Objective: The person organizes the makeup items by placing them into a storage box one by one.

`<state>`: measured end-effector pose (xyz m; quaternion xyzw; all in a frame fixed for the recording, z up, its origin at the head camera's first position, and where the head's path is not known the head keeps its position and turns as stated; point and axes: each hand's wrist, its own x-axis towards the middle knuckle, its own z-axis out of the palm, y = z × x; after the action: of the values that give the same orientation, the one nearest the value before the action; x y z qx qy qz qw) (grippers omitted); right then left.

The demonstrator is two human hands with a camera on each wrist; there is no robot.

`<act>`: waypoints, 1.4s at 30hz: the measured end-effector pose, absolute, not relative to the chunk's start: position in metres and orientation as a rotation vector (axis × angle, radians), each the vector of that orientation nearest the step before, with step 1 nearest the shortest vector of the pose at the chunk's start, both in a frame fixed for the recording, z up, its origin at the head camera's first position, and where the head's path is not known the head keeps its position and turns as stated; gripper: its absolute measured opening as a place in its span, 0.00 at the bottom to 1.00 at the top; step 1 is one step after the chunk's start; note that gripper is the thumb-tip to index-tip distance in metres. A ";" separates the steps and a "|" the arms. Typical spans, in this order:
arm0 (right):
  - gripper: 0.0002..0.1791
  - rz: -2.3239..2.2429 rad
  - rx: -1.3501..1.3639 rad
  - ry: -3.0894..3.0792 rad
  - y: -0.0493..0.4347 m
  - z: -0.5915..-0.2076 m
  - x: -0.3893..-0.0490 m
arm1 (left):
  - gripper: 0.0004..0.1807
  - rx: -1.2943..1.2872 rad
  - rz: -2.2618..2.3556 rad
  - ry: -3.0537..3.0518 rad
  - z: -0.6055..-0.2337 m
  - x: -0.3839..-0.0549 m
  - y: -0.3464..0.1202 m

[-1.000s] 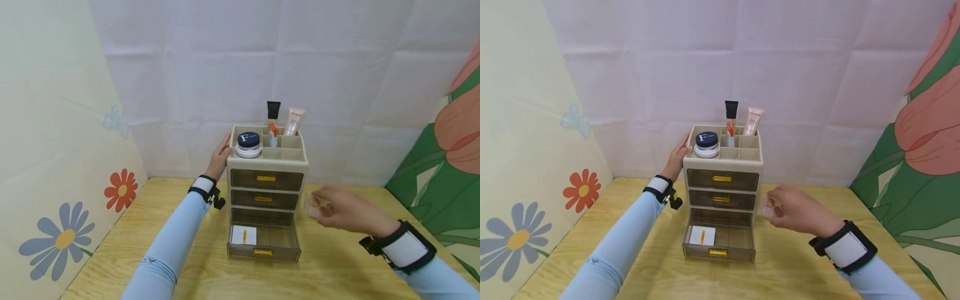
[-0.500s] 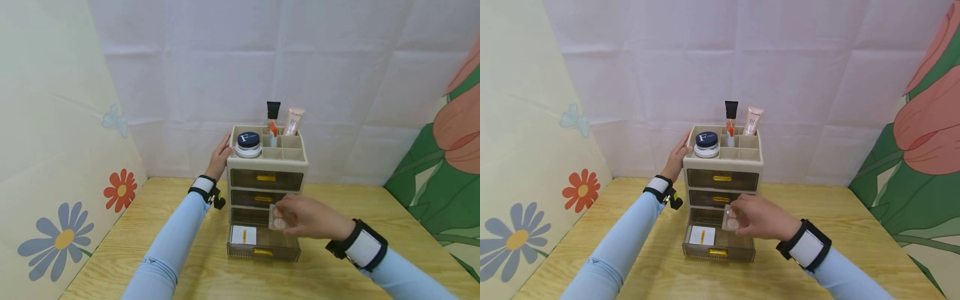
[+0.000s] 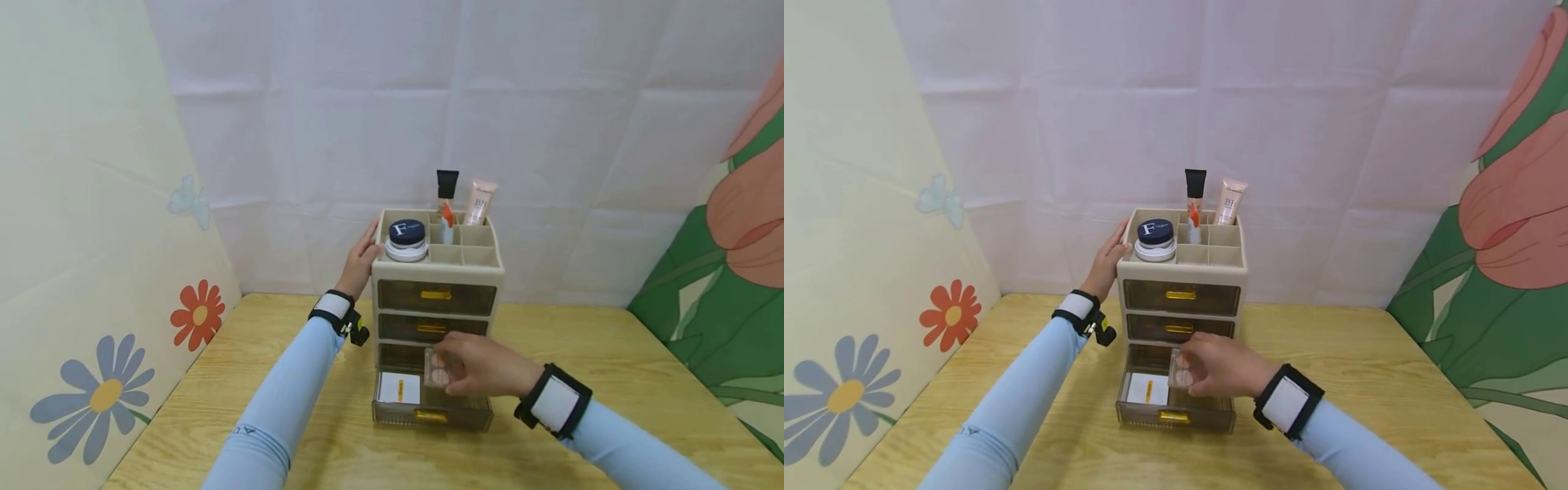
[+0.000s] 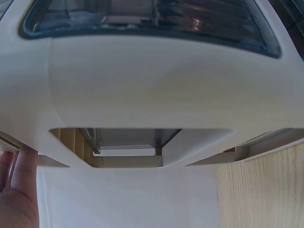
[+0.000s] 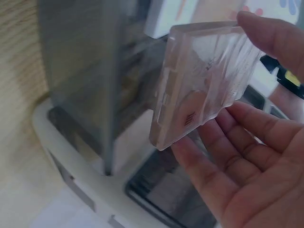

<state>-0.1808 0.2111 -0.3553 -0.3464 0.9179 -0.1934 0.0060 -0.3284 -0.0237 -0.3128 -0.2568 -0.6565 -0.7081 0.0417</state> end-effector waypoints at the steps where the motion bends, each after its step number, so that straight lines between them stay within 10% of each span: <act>1: 0.31 -0.601 -1.074 2.870 0.212 -0.357 -0.182 | 0.32 -0.792 -2.176 -2.008 -0.312 -0.328 -0.024; 42: 0.10 -0.257 -1.046 2.839 0.206 -0.401 -0.201 | 0.32 -0.794 -2.193 -2.004 -0.312 -0.330 -0.025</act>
<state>-0.2008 0.2058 -0.4005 -0.3441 0.9336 -0.0847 0.0527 -0.3297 -0.0253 -0.3121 -0.2580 -0.6513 -0.7128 0.0331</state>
